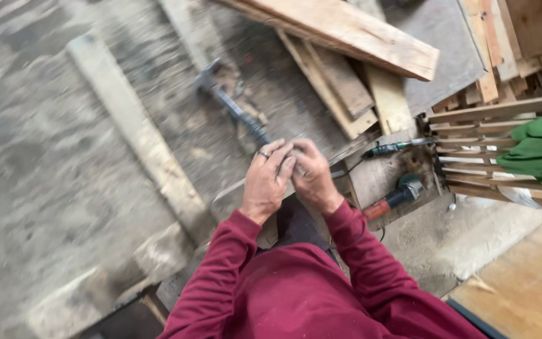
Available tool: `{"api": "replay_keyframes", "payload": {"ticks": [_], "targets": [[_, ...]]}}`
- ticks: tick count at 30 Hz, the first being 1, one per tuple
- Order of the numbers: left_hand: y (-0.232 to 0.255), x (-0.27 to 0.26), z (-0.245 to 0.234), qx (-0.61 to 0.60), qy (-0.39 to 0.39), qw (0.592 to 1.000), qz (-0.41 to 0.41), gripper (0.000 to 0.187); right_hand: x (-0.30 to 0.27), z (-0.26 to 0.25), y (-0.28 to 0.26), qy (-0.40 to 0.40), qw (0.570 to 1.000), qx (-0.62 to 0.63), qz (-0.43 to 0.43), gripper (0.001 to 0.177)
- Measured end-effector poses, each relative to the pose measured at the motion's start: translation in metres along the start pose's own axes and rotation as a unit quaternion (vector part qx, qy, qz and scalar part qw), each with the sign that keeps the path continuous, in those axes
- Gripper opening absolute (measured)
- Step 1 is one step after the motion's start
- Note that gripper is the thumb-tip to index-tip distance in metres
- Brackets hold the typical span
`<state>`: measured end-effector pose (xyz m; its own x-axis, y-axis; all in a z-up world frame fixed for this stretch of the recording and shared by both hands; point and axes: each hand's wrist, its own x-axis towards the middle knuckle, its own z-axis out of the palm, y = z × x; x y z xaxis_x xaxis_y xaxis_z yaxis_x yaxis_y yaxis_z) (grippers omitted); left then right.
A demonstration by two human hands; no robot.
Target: The person arranges small wooden blocks on a workbench and then selects a long wooden plank. They retrieve nails from a container and use a hammer to drive them into the plank, securing it to the workbench surface.
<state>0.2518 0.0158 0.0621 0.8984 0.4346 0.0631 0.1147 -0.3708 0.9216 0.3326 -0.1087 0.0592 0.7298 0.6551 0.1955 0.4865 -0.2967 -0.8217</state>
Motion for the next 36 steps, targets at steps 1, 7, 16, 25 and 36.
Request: {"api": "replay_keyframes", "payload": {"ticks": [1, 7, 16, 25, 36], "targets": [[0.003, 0.024, 0.021, 0.010, -0.017, 1.000, 0.014, 0.033, 0.013, -0.019, 0.022, 0.018, 1.000, -0.021, -0.006, 0.026], [-0.002, 0.151, 0.133, 0.087, -0.072, 0.992, 0.062, 0.044, 0.107, -0.112, 0.168, 0.049, 0.972, -0.224, -0.040, 0.048], [-0.013, 0.203, 0.176, 0.197, -0.070, 0.976, 0.064, 0.057, 0.197, -0.170, 0.259, -0.149, 0.946, -0.283, 0.052, 0.100], [-0.003, 0.168, 0.072, 0.452, -0.007, 0.859, 0.240, 0.059, 0.135, -0.147, 0.137, -0.139, 0.967, -0.187, -0.101, 0.079], [0.003, -0.025, -0.166, 0.406, -0.030, 0.908, 0.095, 0.039, 0.073, -0.054, 0.022, -0.139, 0.937, -0.272, -0.170, 0.062]]}}
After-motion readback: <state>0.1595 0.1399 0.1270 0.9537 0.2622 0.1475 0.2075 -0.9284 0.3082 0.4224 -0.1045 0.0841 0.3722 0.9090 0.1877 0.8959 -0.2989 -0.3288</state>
